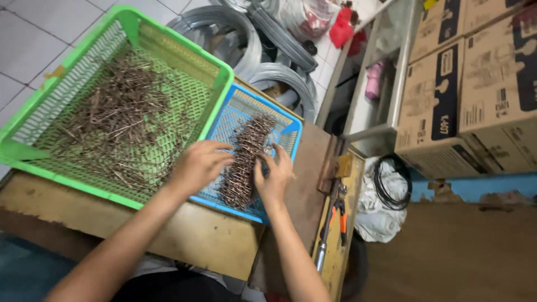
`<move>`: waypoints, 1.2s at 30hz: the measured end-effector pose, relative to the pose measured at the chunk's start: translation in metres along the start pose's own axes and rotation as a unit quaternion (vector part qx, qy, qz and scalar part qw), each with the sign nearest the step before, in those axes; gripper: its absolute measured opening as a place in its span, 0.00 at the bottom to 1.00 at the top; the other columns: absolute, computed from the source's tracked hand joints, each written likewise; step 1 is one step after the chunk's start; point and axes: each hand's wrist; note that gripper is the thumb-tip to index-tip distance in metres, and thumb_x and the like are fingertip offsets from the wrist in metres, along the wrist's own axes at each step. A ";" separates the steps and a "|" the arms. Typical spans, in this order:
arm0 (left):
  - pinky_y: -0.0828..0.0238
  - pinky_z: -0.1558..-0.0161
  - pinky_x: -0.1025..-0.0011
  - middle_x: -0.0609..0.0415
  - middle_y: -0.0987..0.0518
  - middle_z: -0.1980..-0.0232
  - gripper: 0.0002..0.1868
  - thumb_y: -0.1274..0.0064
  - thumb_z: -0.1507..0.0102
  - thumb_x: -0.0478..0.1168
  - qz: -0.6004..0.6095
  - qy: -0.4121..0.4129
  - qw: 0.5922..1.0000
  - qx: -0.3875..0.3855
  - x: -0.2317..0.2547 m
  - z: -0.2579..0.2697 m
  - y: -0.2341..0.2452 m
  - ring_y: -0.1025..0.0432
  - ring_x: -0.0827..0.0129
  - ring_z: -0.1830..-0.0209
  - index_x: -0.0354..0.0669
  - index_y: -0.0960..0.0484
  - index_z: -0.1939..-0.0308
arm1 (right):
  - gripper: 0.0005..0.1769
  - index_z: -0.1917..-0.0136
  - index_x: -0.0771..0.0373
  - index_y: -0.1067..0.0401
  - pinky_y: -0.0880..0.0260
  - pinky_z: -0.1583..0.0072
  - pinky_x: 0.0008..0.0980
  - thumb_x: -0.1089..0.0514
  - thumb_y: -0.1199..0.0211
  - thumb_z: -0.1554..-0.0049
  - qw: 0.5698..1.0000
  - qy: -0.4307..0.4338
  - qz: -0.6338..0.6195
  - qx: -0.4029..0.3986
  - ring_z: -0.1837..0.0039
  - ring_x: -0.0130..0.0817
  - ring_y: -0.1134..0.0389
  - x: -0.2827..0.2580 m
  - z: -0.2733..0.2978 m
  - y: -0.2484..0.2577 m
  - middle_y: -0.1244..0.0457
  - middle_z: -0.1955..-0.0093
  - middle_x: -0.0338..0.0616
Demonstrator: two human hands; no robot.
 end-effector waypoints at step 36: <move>0.31 0.43 0.43 0.45 0.20 0.38 0.09 0.43 0.31 0.41 -0.097 0.229 0.967 0.052 -0.082 0.018 0.064 0.26 0.41 0.40 0.48 0.11 0.49 | 0.09 0.54 0.60 0.19 0.31 0.50 0.27 0.53 0.31 0.42 0.869 -0.223 -0.383 -0.222 0.58 0.24 0.30 -0.091 -0.094 0.028 0.28 0.66 0.45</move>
Point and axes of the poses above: each hand's wrist, its own z-axis away from the middle knuckle, its own y-axis out of the back of the hand, x = y × z
